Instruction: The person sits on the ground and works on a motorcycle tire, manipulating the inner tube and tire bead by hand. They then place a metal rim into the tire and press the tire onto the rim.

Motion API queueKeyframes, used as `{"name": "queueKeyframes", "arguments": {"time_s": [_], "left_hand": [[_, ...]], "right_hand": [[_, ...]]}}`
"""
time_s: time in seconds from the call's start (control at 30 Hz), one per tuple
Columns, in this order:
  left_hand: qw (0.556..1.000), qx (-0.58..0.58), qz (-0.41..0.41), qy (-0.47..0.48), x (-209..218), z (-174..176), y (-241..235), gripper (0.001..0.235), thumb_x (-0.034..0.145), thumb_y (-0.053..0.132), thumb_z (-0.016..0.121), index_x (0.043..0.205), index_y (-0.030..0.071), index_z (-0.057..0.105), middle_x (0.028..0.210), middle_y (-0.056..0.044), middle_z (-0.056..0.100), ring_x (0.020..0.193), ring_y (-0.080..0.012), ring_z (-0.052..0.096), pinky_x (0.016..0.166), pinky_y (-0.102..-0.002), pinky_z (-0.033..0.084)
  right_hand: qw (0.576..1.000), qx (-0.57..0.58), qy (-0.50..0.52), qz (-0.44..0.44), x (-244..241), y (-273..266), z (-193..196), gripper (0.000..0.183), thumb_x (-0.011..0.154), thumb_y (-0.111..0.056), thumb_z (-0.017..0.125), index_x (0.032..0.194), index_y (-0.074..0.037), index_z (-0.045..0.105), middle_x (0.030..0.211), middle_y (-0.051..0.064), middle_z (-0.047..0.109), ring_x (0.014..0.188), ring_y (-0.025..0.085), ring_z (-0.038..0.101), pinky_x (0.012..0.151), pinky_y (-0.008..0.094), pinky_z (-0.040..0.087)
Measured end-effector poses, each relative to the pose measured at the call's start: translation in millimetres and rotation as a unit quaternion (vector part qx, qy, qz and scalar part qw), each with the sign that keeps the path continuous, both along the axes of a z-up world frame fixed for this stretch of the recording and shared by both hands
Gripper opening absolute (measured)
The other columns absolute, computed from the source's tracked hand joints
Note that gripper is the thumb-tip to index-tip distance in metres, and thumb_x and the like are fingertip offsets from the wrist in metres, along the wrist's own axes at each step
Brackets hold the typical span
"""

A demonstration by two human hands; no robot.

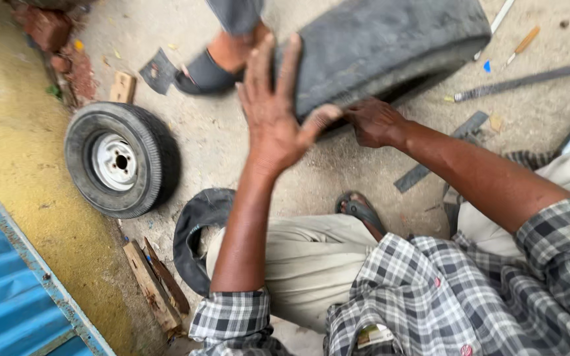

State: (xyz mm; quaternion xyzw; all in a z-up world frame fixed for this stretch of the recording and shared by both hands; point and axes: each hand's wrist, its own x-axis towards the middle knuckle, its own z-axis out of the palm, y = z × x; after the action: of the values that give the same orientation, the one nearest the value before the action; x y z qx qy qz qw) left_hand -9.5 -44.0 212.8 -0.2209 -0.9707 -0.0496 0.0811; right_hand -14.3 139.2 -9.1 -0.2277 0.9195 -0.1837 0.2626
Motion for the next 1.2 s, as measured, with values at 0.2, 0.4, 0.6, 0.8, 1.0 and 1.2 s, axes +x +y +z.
{"name": "queueKeyframes", "arguments": {"time_s": [0.2,0.4,0.6,0.8,1.0,1.2], "left_hand": [[0.974,0.204,-0.021,-0.092,-13,-36,-74,0.104,0.087,0.089,0.054,0.166,0.028,0.024,0.172,-0.019,0.019,0.161,-0.0379,0.024,0.132,-0.060,0.028],[0.974,0.215,-0.023,-0.071,-11,-29,-75,0.105,0.089,0.085,0.056,0.171,0.023,0.031,0.172,-0.018,0.023,0.162,-0.0378,0.022,0.135,-0.058,0.026],[0.975,0.212,-0.013,-0.058,-3,-33,-76,0.100,0.092,0.084,0.055,0.166,0.022,0.030,0.173,-0.016,0.022,0.163,-0.0361,0.023,0.135,-0.057,0.027],[0.973,0.225,-0.004,-0.052,4,-37,-67,0.096,0.093,0.081,0.056,0.166,0.024,0.032,0.172,-0.016,0.025,0.161,-0.0355,0.028,0.133,-0.055,0.030],[0.967,0.250,-0.003,-0.041,-9,-18,-51,0.093,0.095,0.079,0.060,0.165,0.022,0.034,0.171,-0.020,0.026,0.161,-0.0410,0.025,0.133,-0.058,0.024],[0.972,0.233,0.000,-0.016,-11,-15,-37,0.092,0.094,0.074,0.062,0.165,0.022,0.033,0.170,-0.019,0.026,0.161,-0.0404,0.023,0.133,-0.057,0.022]], "right_hand": [[0.991,-0.012,0.111,0.067,3,-30,-45,0.101,0.073,-0.019,0.070,0.162,-0.022,0.022,0.167,0.010,0.030,0.150,0.028,0.032,0.117,0.058,0.024],[0.998,-0.054,-0.018,0.023,-8,-60,0,0.099,0.078,-0.025,0.071,0.163,-0.019,0.022,0.169,0.009,0.023,0.155,0.028,0.023,0.127,0.060,0.015],[0.984,-0.176,-0.003,-0.022,2,-89,-7,0.091,0.075,-0.016,0.065,0.157,-0.008,0.029,0.165,0.017,0.032,0.152,0.037,0.027,0.120,0.060,0.014],[0.959,-0.259,-0.107,-0.050,15,-94,14,0.078,0.078,-0.013,0.064,0.152,-0.008,0.040,0.156,0.015,0.045,0.152,0.031,0.033,0.130,0.058,0.010],[0.945,-0.284,-0.084,-0.143,0,-93,24,0.097,0.069,-0.012,0.065,0.159,-0.011,0.028,0.159,0.018,0.035,0.151,0.040,0.022,0.125,0.057,0.015],[0.982,-0.167,-0.033,-0.081,-4,-63,-5,0.096,0.078,-0.027,0.071,0.161,-0.020,0.024,0.166,0.019,0.022,0.157,0.037,0.011,0.125,0.061,0.005]]}}
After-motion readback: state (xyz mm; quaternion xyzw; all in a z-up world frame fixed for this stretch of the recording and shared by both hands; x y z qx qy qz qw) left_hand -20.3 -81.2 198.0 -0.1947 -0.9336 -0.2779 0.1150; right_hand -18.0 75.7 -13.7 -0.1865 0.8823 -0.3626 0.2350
